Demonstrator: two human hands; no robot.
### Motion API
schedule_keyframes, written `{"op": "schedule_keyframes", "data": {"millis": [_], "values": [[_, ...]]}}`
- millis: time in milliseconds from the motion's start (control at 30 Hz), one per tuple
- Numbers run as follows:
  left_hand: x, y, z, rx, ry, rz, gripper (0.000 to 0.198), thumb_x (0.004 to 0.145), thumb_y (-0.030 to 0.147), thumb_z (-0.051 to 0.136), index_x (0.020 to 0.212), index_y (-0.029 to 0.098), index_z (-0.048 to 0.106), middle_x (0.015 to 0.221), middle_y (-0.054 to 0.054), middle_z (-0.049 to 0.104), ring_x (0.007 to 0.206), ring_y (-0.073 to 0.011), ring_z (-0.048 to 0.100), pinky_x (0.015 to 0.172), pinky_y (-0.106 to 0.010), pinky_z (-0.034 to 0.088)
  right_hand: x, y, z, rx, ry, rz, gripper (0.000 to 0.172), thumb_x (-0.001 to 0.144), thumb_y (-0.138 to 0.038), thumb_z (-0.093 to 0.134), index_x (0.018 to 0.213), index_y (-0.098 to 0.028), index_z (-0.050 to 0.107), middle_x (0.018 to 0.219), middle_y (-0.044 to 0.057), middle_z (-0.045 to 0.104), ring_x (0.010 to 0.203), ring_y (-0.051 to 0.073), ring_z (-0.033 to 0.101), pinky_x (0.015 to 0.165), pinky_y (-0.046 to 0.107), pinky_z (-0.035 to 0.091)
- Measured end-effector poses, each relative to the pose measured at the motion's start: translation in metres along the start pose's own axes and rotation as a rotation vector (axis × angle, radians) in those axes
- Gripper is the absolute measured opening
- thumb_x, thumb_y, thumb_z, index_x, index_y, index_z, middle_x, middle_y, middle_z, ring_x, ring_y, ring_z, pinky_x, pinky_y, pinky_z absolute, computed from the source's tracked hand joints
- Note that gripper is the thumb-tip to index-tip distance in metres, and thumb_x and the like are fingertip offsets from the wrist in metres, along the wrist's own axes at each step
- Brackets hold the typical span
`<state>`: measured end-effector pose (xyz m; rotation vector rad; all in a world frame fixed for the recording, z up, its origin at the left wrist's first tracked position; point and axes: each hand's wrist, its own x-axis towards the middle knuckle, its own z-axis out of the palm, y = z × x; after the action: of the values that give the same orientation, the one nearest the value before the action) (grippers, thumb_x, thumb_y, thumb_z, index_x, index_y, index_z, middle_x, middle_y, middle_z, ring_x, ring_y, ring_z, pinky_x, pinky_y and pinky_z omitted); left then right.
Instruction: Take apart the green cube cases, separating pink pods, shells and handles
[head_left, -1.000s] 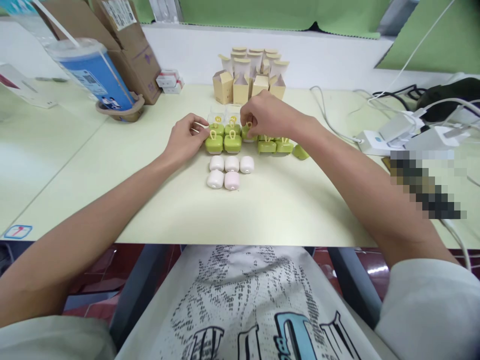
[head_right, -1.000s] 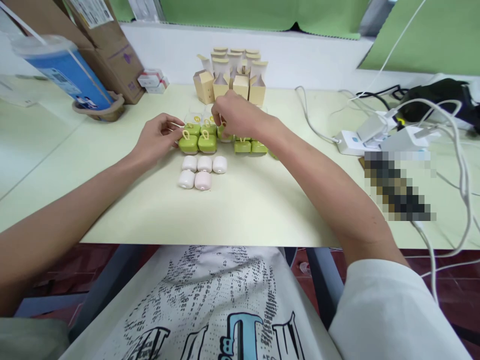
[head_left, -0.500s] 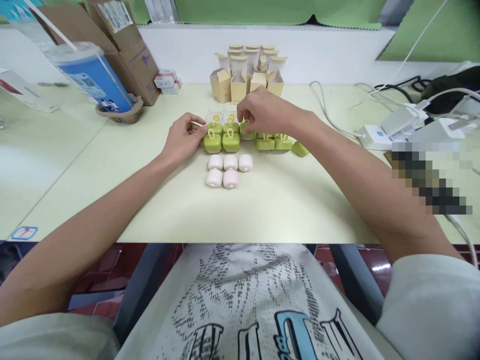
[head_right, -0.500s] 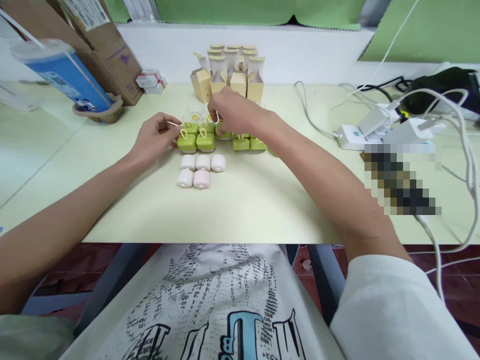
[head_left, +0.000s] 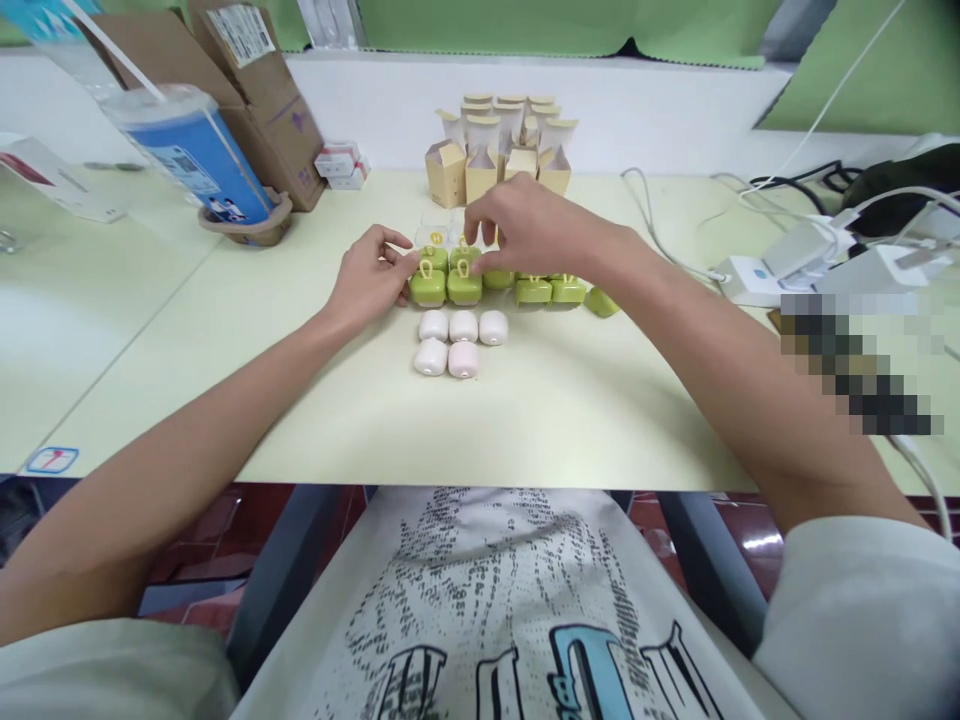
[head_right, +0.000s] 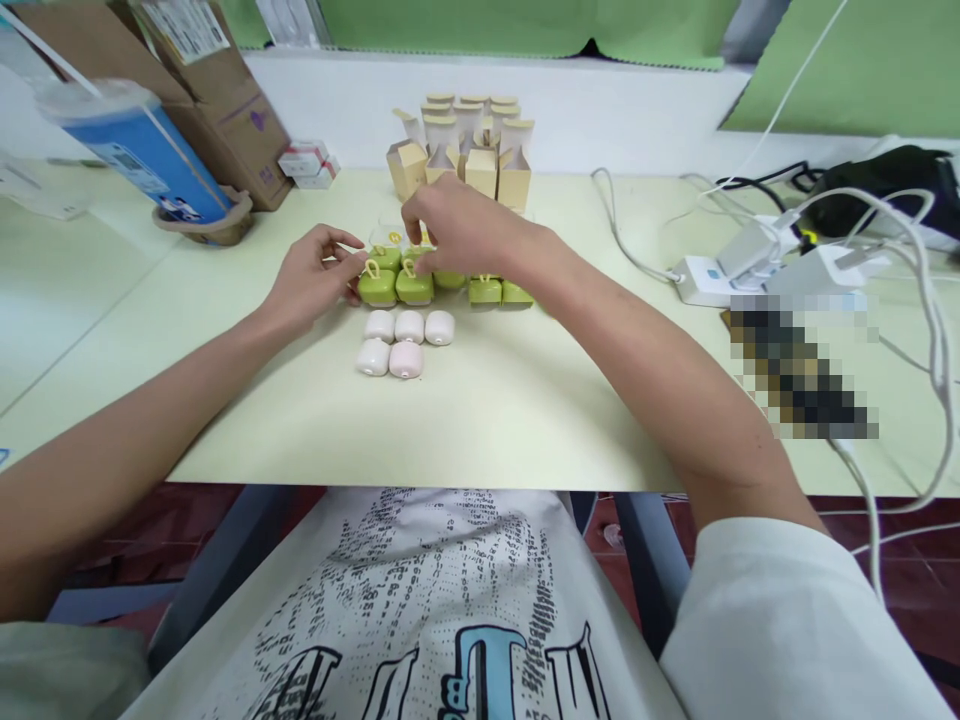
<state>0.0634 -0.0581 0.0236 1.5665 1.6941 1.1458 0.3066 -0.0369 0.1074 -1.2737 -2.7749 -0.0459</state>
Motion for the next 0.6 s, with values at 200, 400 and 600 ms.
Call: {"op": "schedule_keyframes", "data": {"millis": [200,400,600], "values": [[0.0,-0.004,0.002,0.016,-0.007,0.002,0.015,0.112,0.017,0.077,0.116,0.025,0.064,0.093,0.004,0.065,0.063,-0.0108,0.064,0.06,-0.026,0.054,-0.004,-0.014,-0.002,-0.072,0.036,0.074,0.021,0.107,-0.034,0.072,0.125,-0.03,0.083,0.148,0.02,0.075,0.132,0.043,0.073,0.101,0.055,0.057],[0.003,-0.01,0.002,-0.005,0.002,0.032,0.011,0.11,0.021,0.077,0.114,0.024,0.067,0.099,0.0,0.07,0.066,-0.0139,0.066,0.061,-0.031,0.056,-0.002,0.001,0.001,-0.016,-0.077,0.032,0.012,0.1,-0.038,0.089,0.105,-0.03,0.081,0.099,0.012,0.079,0.12,0.043,0.077,0.09,0.051,0.058],[0.006,-0.018,0.001,-0.046,-0.006,0.087,0.016,0.104,0.029,0.083,0.11,0.026,0.068,0.096,-0.001,0.07,0.064,-0.0141,0.067,0.056,-0.027,0.052,-0.004,-0.009,0.002,-0.075,-0.158,0.081,0.024,0.085,-0.022,0.097,0.094,-0.026,0.075,0.107,0.012,0.078,0.118,0.043,0.078,0.09,0.049,0.055]]}}
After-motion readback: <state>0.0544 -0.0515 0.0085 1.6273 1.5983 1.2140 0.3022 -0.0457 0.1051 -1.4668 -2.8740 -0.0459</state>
